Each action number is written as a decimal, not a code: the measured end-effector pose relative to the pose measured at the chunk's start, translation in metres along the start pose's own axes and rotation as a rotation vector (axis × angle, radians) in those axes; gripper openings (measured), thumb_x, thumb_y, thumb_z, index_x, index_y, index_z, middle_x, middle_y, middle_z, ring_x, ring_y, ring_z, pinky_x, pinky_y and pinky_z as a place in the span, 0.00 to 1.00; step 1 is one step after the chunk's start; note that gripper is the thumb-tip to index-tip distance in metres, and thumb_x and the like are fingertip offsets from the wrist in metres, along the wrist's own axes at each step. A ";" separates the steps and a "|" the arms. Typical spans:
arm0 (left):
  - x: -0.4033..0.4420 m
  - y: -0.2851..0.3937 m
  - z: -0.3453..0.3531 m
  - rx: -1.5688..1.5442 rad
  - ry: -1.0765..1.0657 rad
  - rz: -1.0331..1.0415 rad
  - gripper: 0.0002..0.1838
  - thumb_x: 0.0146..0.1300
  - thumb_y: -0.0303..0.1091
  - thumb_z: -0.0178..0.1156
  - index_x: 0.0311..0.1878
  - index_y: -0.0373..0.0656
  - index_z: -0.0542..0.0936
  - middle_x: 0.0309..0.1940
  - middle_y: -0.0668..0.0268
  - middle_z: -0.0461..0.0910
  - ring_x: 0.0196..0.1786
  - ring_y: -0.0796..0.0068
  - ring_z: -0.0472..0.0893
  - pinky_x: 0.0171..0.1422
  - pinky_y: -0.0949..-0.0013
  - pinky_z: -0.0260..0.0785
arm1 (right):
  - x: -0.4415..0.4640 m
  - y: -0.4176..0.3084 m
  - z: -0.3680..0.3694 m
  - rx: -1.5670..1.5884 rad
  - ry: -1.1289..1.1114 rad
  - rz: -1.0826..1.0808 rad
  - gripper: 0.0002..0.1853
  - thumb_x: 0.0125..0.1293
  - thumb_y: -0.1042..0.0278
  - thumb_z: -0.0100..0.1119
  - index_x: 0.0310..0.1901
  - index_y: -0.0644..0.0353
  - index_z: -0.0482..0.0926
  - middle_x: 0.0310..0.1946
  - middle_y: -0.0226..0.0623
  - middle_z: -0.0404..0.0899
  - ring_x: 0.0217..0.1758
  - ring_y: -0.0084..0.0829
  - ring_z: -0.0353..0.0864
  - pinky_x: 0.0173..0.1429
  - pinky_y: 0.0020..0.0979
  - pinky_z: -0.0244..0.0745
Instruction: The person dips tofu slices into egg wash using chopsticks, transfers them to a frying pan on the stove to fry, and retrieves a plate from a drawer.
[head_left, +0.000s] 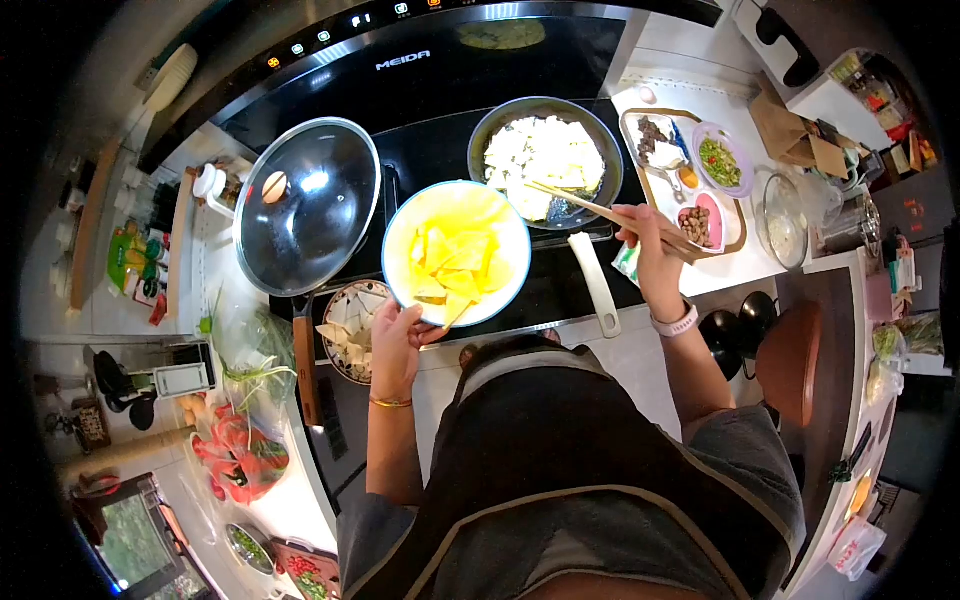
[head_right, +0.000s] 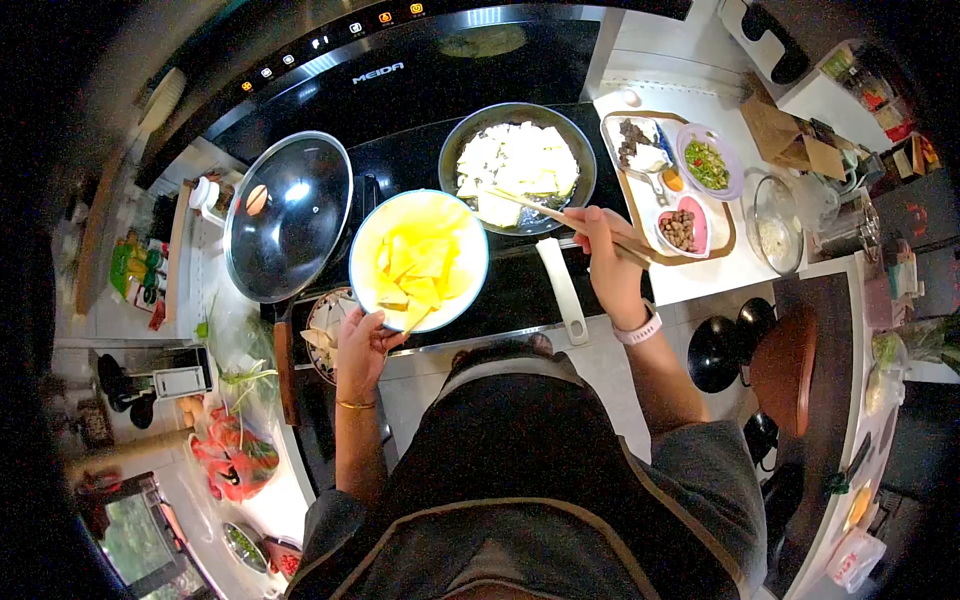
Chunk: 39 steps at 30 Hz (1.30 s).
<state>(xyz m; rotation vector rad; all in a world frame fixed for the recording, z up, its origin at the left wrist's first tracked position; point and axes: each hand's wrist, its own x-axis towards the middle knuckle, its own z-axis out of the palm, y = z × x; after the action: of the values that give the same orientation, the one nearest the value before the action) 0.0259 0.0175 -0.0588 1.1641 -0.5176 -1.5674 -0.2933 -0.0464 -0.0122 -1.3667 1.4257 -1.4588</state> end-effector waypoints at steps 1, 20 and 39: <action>0.002 -0.001 0.001 0.016 -0.018 0.002 0.17 0.62 0.24 0.48 0.55 0.31 0.67 0.44 0.52 0.78 0.39 0.66 0.84 0.38 0.69 0.82 | -0.001 -0.014 -0.002 -0.006 -0.066 0.017 0.13 0.69 0.65 0.51 0.38 0.65 0.83 0.23 0.30 0.75 0.24 0.18 0.69 0.28 0.21 0.65; 0.007 0.012 0.062 -0.024 -0.033 0.065 0.19 0.61 0.24 0.48 0.56 0.30 0.67 0.45 0.52 0.79 0.40 0.66 0.84 0.39 0.68 0.82 | -0.020 -0.068 -0.034 -0.334 -0.409 -0.327 0.09 0.62 0.70 0.58 0.38 0.66 0.83 0.29 0.38 0.72 0.31 0.28 0.72 0.34 0.27 0.67; 0.037 -0.017 0.079 -0.089 0.081 0.092 0.16 0.63 0.25 0.47 0.54 0.33 0.67 0.45 0.54 0.79 0.41 0.66 0.83 0.42 0.67 0.80 | 0.000 -0.005 -0.029 -0.299 0.054 -0.217 0.13 0.68 0.68 0.52 0.37 0.68 0.82 0.22 0.37 0.78 0.23 0.22 0.74 0.28 0.23 0.67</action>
<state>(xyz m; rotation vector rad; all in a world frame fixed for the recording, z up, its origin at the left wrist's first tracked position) -0.0499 -0.0289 -0.0539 1.1151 -0.4377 -1.4442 -0.3202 -0.0379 -0.0029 -1.7226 1.6209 -1.4685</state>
